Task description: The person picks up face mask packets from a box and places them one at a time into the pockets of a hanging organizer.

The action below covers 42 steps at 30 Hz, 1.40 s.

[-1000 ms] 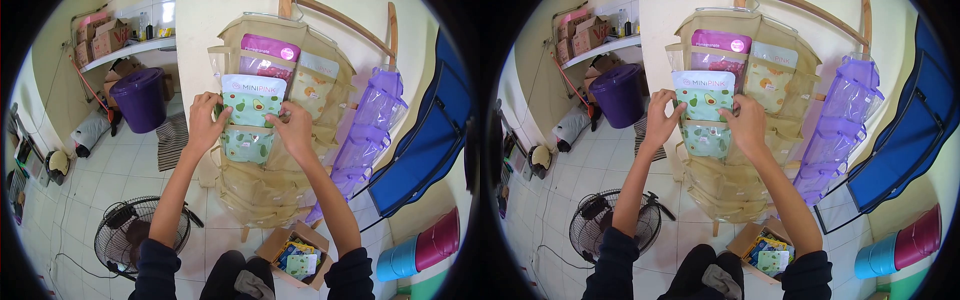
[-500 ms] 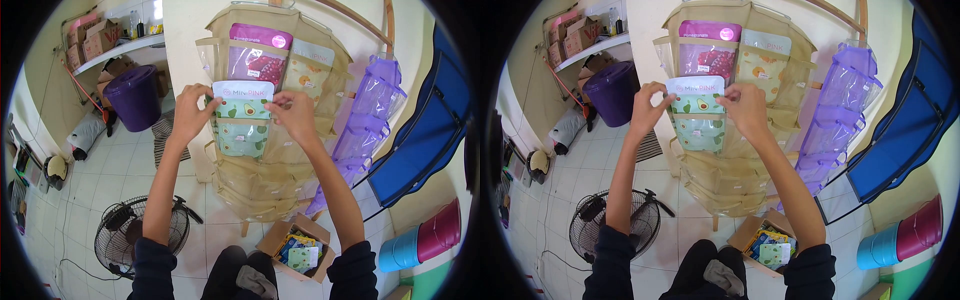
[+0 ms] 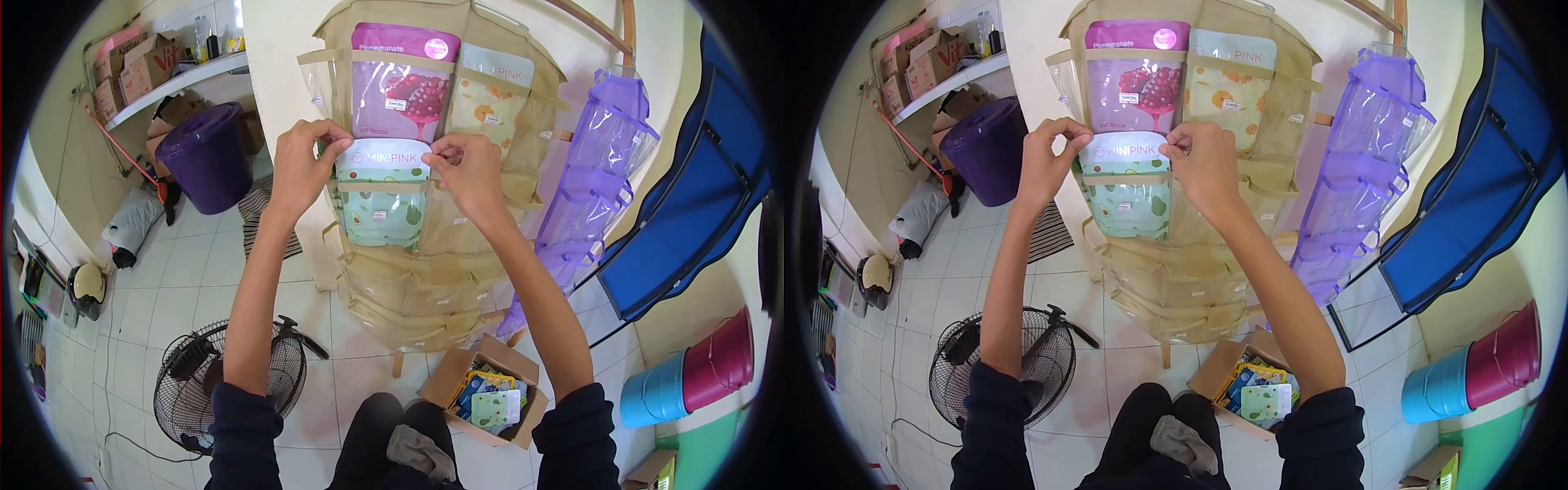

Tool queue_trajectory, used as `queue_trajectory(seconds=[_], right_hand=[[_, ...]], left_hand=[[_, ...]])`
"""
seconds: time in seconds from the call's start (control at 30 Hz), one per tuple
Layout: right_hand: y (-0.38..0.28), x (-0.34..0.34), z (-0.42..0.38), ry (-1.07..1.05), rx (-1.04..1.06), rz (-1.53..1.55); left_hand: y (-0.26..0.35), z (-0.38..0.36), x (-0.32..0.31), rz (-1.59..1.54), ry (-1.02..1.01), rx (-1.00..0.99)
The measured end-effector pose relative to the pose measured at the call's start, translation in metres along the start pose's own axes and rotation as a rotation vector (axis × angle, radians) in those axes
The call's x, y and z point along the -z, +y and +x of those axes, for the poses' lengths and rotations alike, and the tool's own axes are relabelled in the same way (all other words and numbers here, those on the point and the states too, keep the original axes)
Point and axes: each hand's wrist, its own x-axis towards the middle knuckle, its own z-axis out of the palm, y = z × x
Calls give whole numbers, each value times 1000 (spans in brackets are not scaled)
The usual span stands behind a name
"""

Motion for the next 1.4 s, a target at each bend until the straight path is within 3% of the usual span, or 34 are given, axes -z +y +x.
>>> queue_trajectory(seconds=[0.1,0.27,0.33,0.43,0.5,0.57,0.6,0.63,0.7,0.73,0.77,0.87,1.0,1.07,1.17,1.27,1.4], right_hand=[[3,-2,-5,-6,13,-15],[20,-10,-10,31,180,-110],[19,-11,-12,65,155,-135],[26,9,-31,86,141,-77],[31,38,-62,282,146,204],[68,64,-122,439,-21,148],[93,72,-161,476,-214,69],[132,76,-209,521,-428,89],[214,78,-333,456,-686,-354],[244,73,-398,528,-863,-285],[269,69,-461,443,-916,-496],[257,67,-528,316,-1164,-844],[258,66,-540,314,-1241,-832],[259,68,-533,216,-1334,-824],[261,65,-527,264,-1416,-796],[261,64,-528,265,-1235,-835],[258,68,-526,248,-1242,-729]], left_hand=[[0,-3,0,62,-24,-88],[-11,-15,-5,-12,-83,-52],[-15,-16,-4,-4,-109,-85],[-8,-29,-7,79,14,-42],[1,-55,-11,4,195,-11],[16,-96,-17,-26,305,66],[27,-121,-20,10,337,110],[34,-148,-24,8,301,173],[41,-204,-39,-18,196,297],[46,-227,-46,-43,131,359],[57,-244,-51,-71,32,423],[82,-281,-63,-218,-173,599],[102,-306,-74,-243,-298,577],[107,-311,-78,-262,-372,586],[113,-311,-81,-281,-409,579],[113,-312,-84,-280,-434,551],[114,-312,-84,-271,-488,565]])
